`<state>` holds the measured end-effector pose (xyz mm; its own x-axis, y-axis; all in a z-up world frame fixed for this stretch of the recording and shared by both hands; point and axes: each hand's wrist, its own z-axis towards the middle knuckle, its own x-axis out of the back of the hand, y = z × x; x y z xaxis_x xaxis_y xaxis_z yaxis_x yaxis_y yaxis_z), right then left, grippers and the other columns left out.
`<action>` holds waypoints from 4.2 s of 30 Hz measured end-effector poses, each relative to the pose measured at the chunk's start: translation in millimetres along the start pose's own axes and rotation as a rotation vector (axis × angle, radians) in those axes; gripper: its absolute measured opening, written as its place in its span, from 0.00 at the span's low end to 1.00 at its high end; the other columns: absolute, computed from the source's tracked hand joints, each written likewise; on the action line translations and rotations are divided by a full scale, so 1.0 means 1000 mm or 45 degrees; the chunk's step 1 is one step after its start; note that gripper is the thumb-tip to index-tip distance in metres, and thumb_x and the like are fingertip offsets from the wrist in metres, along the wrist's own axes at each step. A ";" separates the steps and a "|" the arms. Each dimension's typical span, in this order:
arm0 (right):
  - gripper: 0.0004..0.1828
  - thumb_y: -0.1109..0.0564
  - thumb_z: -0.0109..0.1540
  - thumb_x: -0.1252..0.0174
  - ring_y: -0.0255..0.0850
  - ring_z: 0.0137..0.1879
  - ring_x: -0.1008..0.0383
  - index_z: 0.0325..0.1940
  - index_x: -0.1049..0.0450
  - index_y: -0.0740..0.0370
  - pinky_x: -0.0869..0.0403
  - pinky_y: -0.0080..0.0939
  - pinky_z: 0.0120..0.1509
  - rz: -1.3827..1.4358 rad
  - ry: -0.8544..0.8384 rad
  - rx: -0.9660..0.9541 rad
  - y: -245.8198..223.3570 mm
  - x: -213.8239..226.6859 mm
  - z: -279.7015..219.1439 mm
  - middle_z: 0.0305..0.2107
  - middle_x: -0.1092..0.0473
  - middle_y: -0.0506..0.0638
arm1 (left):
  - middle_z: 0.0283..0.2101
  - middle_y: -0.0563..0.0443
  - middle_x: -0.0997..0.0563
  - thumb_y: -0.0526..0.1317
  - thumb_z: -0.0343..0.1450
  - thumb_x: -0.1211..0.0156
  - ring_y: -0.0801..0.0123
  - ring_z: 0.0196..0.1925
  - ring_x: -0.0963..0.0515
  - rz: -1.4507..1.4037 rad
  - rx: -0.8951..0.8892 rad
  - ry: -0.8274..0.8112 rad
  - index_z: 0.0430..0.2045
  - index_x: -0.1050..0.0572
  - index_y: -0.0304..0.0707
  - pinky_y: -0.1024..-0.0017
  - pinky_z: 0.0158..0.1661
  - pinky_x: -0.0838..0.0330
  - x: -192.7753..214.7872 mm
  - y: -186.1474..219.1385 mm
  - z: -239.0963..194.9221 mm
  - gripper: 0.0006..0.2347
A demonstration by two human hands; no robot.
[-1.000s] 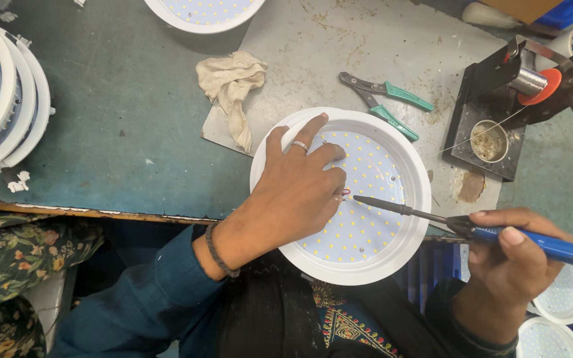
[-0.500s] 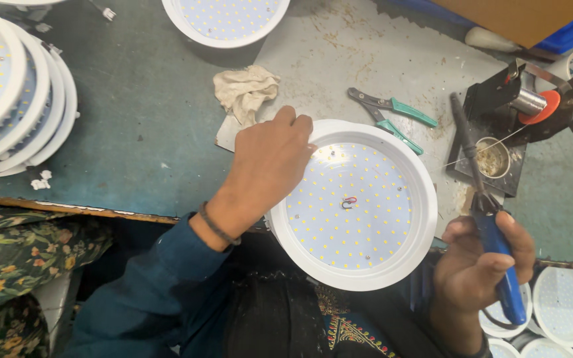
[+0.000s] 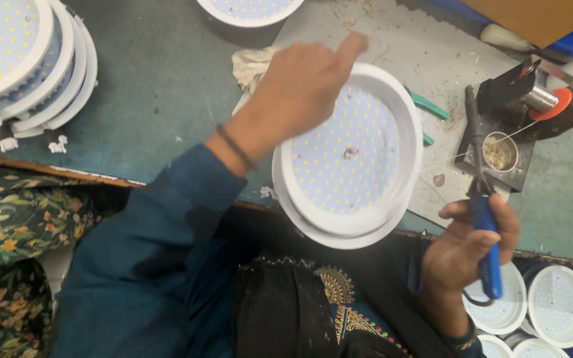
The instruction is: The person uses a soldering iron to attach wires to the contact points on circular LED light panels. They repeatedly pick up panels, solder the wires, and set the panels aside.
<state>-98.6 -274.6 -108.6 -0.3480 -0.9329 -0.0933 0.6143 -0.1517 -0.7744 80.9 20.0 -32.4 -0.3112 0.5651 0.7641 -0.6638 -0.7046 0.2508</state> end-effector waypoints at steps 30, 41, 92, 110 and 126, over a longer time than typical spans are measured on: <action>0.47 0.77 0.52 0.54 0.58 0.86 0.50 0.74 0.52 0.52 0.48 0.57 0.90 -0.017 -0.422 -0.120 0.019 -0.048 0.001 0.76 0.46 0.67 | 0.57 0.49 0.23 0.40 0.64 0.34 0.37 0.73 0.43 -0.442 0.306 -0.359 0.35 0.17 0.47 0.29 0.63 0.59 0.012 0.048 -0.069 0.09; 0.48 0.76 0.60 0.43 0.55 0.83 0.45 0.78 0.56 0.53 0.41 0.57 0.88 -0.130 -0.353 -0.285 0.017 -0.041 0.029 0.75 0.45 0.68 | 0.56 0.46 0.23 0.41 0.63 0.33 0.42 0.72 0.42 -0.308 0.247 -0.379 0.26 0.15 0.45 0.30 0.64 0.59 0.010 0.073 -0.048 0.04; 0.48 0.78 0.57 0.51 0.51 0.83 0.46 0.77 0.56 0.51 0.43 0.51 0.90 -0.035 -0.440 -0.432 0.011 -0.044 0.028 0.73 0.43 0.68 | 0.56 0.49 0.24 0.40 0.65 0.33 0.34 0.73 0.44 -0.314 0.187 -0.349 0.25 0.16 0.46 0.31 0.63 0.59 0.006 0.068 -0.056 0.03; 0.27 0.50 0.75 0.49 0.49 0.61 0.24 0.73 0.42 0.67 0.17 0.45 0.56 -0.090 -0.147 0.026 0.006 -0.010 0.037 0.65 0.34 0.58 | 0.55 0.50 0.21 0.39 0.62 0.34 0.37 0.74 0.43 -0.399 0.219 -0.345 0.20 0.18 0.43 0.37 0.63 0.59 0.003 0.059 -0.057 0.02; 0.13 0.60 0.68 0.43 0.37 0.24 0.32 0.40 0.29 0.78 0.31 0.30 0.30 0.062 -0.072 -0.476 -0.012 0.020 0.033 0.30 0.28 0.63 | 0.54 0.50 0.21 0.38 0.63 0.35 0.37 0.73 0.41 -0.367 0.197 -0.301 0.20 0.18 0.42 0.36 0.62 0.57 -0.001 0.059 -0.059 0.02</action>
<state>-89.6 -302.1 -80.6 -0.2786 -0.9542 -0.1090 0.3245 0.0133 -0.9458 1.5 3.4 -53.6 0.0501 0.6473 0.7606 -0.5853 -0.5980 0.5475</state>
